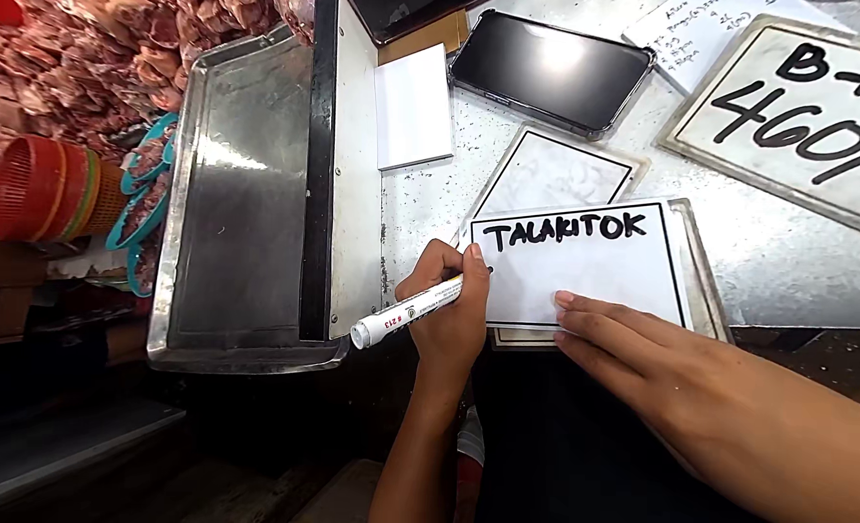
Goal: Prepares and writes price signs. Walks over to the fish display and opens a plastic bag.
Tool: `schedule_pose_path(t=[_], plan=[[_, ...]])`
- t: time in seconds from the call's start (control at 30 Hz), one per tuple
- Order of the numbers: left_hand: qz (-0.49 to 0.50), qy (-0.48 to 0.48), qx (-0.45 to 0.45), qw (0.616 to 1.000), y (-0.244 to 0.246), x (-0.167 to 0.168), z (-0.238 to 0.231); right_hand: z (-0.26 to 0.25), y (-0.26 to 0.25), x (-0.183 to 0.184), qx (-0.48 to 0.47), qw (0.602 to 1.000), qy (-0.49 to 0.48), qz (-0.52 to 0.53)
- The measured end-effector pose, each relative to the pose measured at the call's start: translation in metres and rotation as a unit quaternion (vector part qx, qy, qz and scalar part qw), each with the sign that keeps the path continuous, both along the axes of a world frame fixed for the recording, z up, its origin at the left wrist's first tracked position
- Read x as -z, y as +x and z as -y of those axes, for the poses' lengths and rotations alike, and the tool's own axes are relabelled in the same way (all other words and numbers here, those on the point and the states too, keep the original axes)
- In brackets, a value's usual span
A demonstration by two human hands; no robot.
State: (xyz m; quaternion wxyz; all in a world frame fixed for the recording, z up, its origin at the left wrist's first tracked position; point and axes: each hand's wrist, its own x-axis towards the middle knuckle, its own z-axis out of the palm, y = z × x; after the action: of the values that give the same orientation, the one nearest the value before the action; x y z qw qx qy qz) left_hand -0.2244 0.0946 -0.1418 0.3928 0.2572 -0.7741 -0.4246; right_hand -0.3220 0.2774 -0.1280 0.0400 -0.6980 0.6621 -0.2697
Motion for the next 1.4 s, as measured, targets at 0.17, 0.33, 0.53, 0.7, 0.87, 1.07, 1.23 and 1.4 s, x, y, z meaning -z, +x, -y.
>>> schedule_pose_path(t=[0.17,0.33,0.53,0.7,0.87,1.07,1.23,1.4], plan=[[0.010,0.019,-0.005,1.000,-0.001,-0.003,0.001,0.000,-0.001,0.002,0.000,1.000,-0.013,0.010],[0.022,0.025,-0.006,0.999,-0.003,-0.004,0.002,-0.001,-0.001,0.003,0.001,1.000,-0.015,0.018],[0.054,0.007,-0.011,0.998,-0.006,-0.005,0.000,-0.001,-0.002,0.003,0.003,1.000,-0.015,0.023],[0.091,-0.013,-0.015,0.996,0.004,-0.009,0.002,-0.001,-0.003,0.003,-0.002,0.999,-0.014,0.032],[0.086,-0.006,0.008,0.996,0.007,-0.010,-0.003,-0.001,-0.003,0.003,0.003,0.999,-0.014,0.042],[0.081,0.034,0.017,0.996,-0.003,-0.010,-0.002,-0.001,-0.004,0.004,-0.002,0.999,-0.019,0.042],[0.109,0.004,0.021,0.994,0.006,-0.011,-0.007,-0.002,-0.004,0.004,0.001,0.999,-0.018,0.046],[0.081,0.036,0.032,0.996,0.022,-0.015,-0.015,-0.001,-0.004,0.005,-0.001,0.999,-0.024,0.043]])
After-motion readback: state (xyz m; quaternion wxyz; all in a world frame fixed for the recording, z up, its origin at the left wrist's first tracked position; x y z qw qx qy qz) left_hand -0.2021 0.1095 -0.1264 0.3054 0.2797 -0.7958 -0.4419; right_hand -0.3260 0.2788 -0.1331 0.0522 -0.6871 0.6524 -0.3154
